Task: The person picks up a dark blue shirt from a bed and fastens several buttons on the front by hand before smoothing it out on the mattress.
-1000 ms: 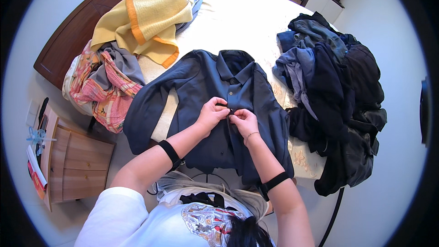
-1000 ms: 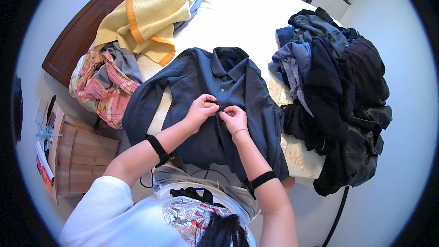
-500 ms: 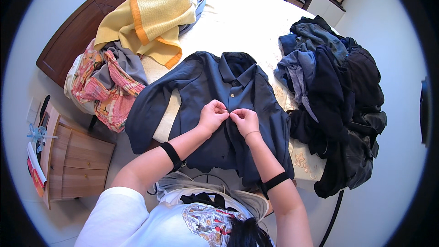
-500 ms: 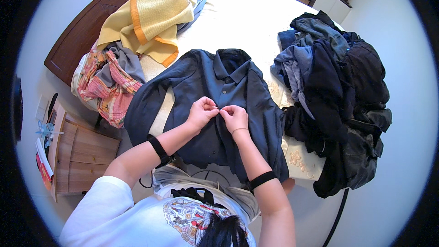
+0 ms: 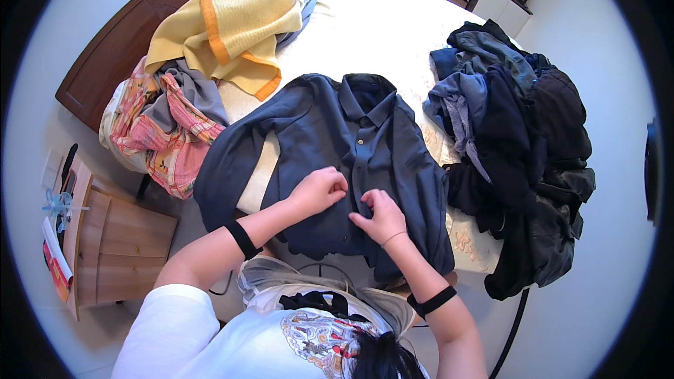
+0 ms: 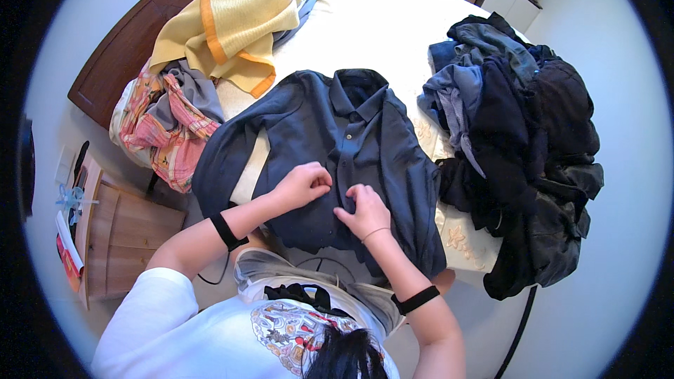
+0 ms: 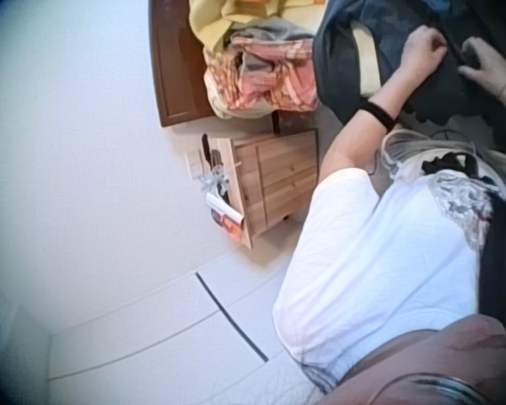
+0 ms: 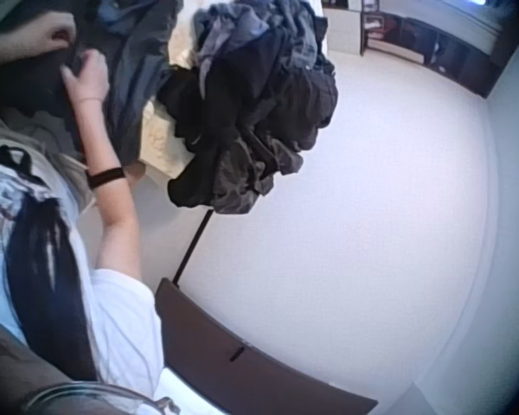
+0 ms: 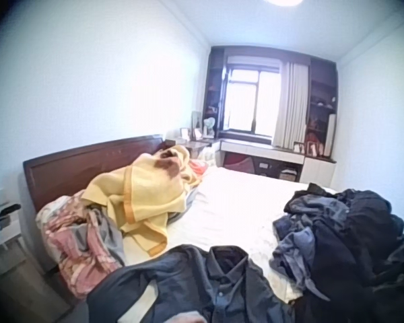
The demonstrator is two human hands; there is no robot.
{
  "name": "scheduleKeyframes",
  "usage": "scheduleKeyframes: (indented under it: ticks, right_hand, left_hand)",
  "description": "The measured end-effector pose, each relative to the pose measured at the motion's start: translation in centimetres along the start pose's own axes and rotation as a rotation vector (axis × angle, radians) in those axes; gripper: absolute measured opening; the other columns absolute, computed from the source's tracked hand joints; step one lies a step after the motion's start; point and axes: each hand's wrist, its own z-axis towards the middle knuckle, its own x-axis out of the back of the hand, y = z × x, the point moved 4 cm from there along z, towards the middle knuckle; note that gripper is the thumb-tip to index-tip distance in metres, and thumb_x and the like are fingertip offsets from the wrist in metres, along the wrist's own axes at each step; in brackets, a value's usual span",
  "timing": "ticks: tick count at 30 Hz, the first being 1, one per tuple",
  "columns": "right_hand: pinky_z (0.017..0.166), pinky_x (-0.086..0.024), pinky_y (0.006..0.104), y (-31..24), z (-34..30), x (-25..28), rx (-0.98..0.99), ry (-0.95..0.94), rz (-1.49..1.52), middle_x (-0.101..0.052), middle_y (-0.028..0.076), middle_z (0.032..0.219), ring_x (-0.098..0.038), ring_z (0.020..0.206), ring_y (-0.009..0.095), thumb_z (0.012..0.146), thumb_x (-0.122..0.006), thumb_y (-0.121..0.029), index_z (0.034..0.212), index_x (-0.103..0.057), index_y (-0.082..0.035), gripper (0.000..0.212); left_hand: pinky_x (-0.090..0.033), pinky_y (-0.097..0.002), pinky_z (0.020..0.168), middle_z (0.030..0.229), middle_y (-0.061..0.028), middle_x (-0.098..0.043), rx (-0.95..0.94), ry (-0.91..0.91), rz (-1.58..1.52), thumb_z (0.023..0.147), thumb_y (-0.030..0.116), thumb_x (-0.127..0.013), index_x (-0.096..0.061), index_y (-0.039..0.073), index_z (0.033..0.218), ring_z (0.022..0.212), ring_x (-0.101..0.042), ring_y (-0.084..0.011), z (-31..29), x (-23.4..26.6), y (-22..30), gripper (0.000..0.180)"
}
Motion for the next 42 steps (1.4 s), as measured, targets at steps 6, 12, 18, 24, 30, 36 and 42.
scheduleKeyframes:
  ticks: [6, 12, 18, 24, 30, 36, 42]
  right_hand:
    - [0.066, -0.053, 0.0349, 1.7, -0.1, 0.4, -0.066, 0.162, -0.016, -0.068, 0.011, 0.077, -0.066, 0.068, 0.025, 0.076, -0.069, -0.018, 0.087, -0.071, -0.007, 0.016]
    - [0.063, -0.052, 0.0295, 1.8, -0.2, -0.2, -0.014, 0.207, 0.129, -0.068, 0.011, 0.079, -0.065, 0.064, 0.02, 0.077, -0.074, -0.014, 0.089, -0.07, -0.002, 0.018]
    - [0.066, -0.052, 0.0276, 2.6, -0.4, 0.0, -0.096, 0.172, 0.252, -0.071, 0.012, 0.079, -0.068, 0.069, 0.017, 0.074, -0.078, -0.014, 0.09, -0.072, 0.0, 0.022]
    - [0.066, -0.053, 0.0264, 2.8, -1.1, 1.5, -0.207, 0.07, 0.271, -0.071, 0.01, 0.077, -0.068, 0.071, 0.013, 0.074, -0.079, -0.016, 0.088, -0.07, 0.003, 0.025]
    - [0.064, -0.053, 0.0285, 1.5, -1.8, 0.5, -0.201, 0.228, 0.419, -0.07, 0.013, 0.08, -0.067, 0.068, 0.015, 0.075, -0.078, -0.016, 0.087, -0.07, 0.003, 0.024]
    - [0.064, -0.053, 0.0274, 2.7, -2.6, -0.8, -0.228, 0.155, 0.472, -0.071, 0.013, 0.081, -0.067, 0.067, 0.015, 0.077, -0.077, -0.015, 0.091, -0.071, 0.003, 0.023]
    - [0.068, -0.054, 0.0257, 2.9, -2.6, -1.1, -0.294, 0.129, 0.573, -0.072, 0.011, 0.082, -0.068, 0.072, 0.013, 0.079, -0.074, -0.014, 0.093, -0.071, 0.003, 0.022]
  left_hand:
    - [-0.051, -0.0388, 0.071, 0.086, -0.0102, -0.06, -0.05, -0.05, 0.214, 0.076, 0.012, -0.071, -0.068, 0.006, 0.086, 0.082, -0.063, -0.0302, -0.3, -1.9, 2.0, 0.012]
    - [-0.052, -0.0402, 0.07, 0.086, -0.0102, -0.06, -0.167, -0.045, 0.412, 0.074, 0.014, -0.071, -0.067, 0.007, 0.079, 0.082, -0.063, -0.0299, -0.1, -3.5, 1.5, 0.01]
    - [-0.052, -0.04, 0.069, 0.082, -0.011, -0.062, -0.169, -0.042, 0.426, 0.073, 0.012, -0.07, -0.067, 0.005, 0.076, 0.078, -0.064, -0.0306, 0.2, -4.1, 1.8, 0.008]
    - [-0.053, -0.0303, 0.067, 0.077, -0.0114, -0.069, -0.01, -0.031, -0.037, 0.078, 0.007, -0.069, -0.069, 0.001, 0.084, 0.071, -0.068, -0.0223, -0.8, -2.2, 2.5, 0.009]
    - [-0.053, -0.0239, 0.065, 0.074, -0.0087, -0.069, 0.095, -0.033, -0.226, 0.081, 0.003, -0.067, -0.068, -0.003, 0.087, 0.069, -0.067, -0.0104, -1.1, -3.2, 2.4, 0.008]
    - [-0.053, -0.024, 0.068, 0.076, -0.0075, -0.069, 0.18, -0.095, -0.416, 0.083, 0.002, -0.065, -0.067, -0.004, 0.088, 0.071, -0.067, -0.0113, -1.8, -4.0, 1.4, 0.008]
    - [-0.053, -0.0241, 0.068, 0.078, -0.0073, -0.069, 0.197, -0.099, -0.403, 0.084, 0.001, -0.064, -0.067, -0.005, 0.089, 0.072, -0.067, -0.0119, -1.7, -4.0, 1.7, 0.009]
